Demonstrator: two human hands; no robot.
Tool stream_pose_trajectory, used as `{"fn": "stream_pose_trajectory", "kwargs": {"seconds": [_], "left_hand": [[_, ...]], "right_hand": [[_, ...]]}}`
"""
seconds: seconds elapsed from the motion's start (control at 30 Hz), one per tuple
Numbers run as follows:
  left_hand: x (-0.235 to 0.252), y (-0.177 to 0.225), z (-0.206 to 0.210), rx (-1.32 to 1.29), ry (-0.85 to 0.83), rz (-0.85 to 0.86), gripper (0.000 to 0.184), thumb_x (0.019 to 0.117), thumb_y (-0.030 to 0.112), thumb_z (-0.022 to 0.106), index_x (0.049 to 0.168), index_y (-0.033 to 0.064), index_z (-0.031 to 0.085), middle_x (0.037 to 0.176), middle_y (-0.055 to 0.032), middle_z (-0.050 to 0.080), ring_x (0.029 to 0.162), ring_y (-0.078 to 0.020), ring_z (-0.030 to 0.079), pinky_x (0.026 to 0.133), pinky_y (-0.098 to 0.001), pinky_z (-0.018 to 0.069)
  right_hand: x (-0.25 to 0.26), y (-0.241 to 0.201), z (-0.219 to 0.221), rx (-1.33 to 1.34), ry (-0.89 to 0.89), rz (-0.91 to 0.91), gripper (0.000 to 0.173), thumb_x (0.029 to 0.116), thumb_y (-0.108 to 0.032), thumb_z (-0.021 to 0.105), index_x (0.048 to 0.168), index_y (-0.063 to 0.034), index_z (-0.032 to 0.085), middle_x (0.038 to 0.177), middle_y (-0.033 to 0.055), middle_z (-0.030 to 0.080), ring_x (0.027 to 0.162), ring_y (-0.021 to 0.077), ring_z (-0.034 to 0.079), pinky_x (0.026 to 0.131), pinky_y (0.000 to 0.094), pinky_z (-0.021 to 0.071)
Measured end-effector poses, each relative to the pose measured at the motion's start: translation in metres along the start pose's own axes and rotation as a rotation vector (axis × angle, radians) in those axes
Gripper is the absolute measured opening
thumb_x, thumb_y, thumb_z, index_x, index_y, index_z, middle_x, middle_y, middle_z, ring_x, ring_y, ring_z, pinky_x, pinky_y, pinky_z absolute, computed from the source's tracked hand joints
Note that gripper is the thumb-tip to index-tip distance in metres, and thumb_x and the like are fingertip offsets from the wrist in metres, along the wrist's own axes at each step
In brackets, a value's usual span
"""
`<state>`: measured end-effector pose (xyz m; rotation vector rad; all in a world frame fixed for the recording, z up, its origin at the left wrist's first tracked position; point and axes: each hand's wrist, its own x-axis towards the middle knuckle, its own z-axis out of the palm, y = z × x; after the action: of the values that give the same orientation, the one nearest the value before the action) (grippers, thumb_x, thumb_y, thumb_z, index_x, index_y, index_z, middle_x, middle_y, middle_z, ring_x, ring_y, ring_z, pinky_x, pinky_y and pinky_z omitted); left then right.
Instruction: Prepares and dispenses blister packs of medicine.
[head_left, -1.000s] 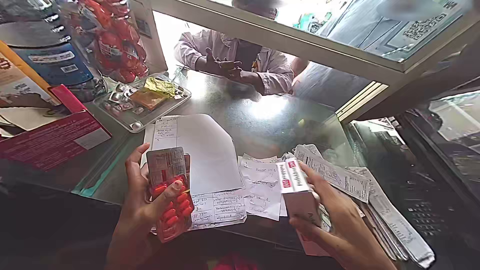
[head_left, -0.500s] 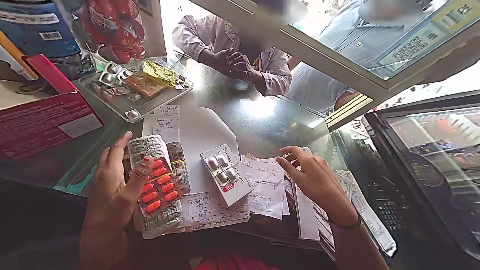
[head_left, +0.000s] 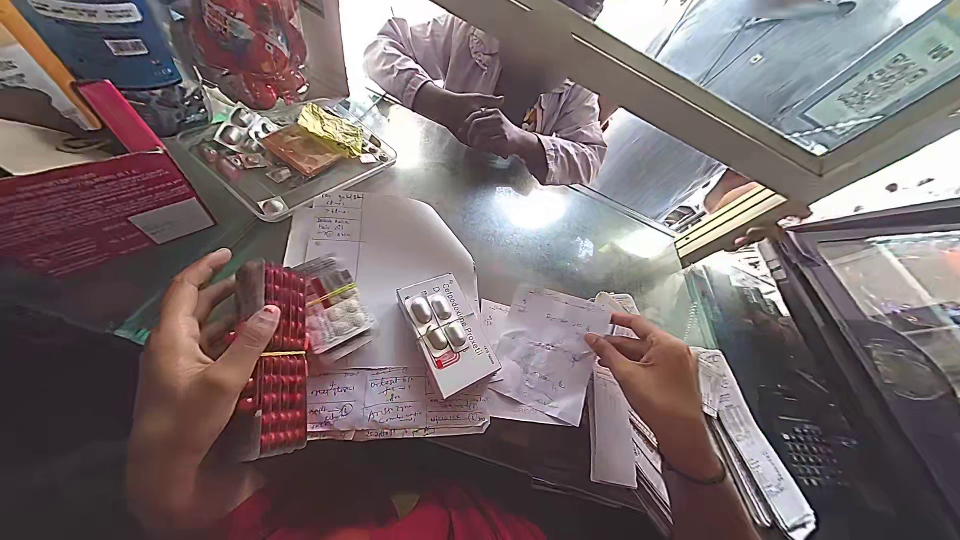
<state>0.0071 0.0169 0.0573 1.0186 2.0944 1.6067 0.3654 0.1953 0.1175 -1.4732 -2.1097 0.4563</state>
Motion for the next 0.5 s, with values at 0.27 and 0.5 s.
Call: {"fn": "stream_pose_trajectory", "kwargs": {"seconds": [0.27, 0.5], "left_hand": [[0.005, 0.013, -0.012, -0.047, 0.245, 0.062, 0.050, 0.0986, 0.018, 0.058, 0.145, 0.0075, 0.045, 0.128, -0.0018, 0.061, 0.097, 0.0069, 0.062, 0.080, -0.0127, 0.0518], [0.059, 0.000, -0.017, 0.428, -0.054, 0.107, 0.060, 0.1036, 0.045, 0.055, 0.152, 0.0114, 0.045, 0.138, -0.0282, 0.057, 0.123, -0.0520, 0.057, 0.099, -0.0753, 0.0384]], "right_hand": [[-0.004, 0.041, -0.076, 0.206, 0.202, 0.037, 0.030, 0.0956, -0.011, 0.065, 0.122, -0.0007, 0.055, 0.082, -0.0157, 0.067, 0.070, -0.0091, 0.067, 0.065, 0.0135, 0.0599], [0.010, 0.113, -0.090, 0.155, 0.142, 0.299, 0.026, 0.0969, -0.009, 0.065, 0.120, 0.0022, 0.061, 0.086, -0.0007, 0.069, 0.069, -0.0045, 0.065, 0.063, 0.0162, 0.0557]]}}
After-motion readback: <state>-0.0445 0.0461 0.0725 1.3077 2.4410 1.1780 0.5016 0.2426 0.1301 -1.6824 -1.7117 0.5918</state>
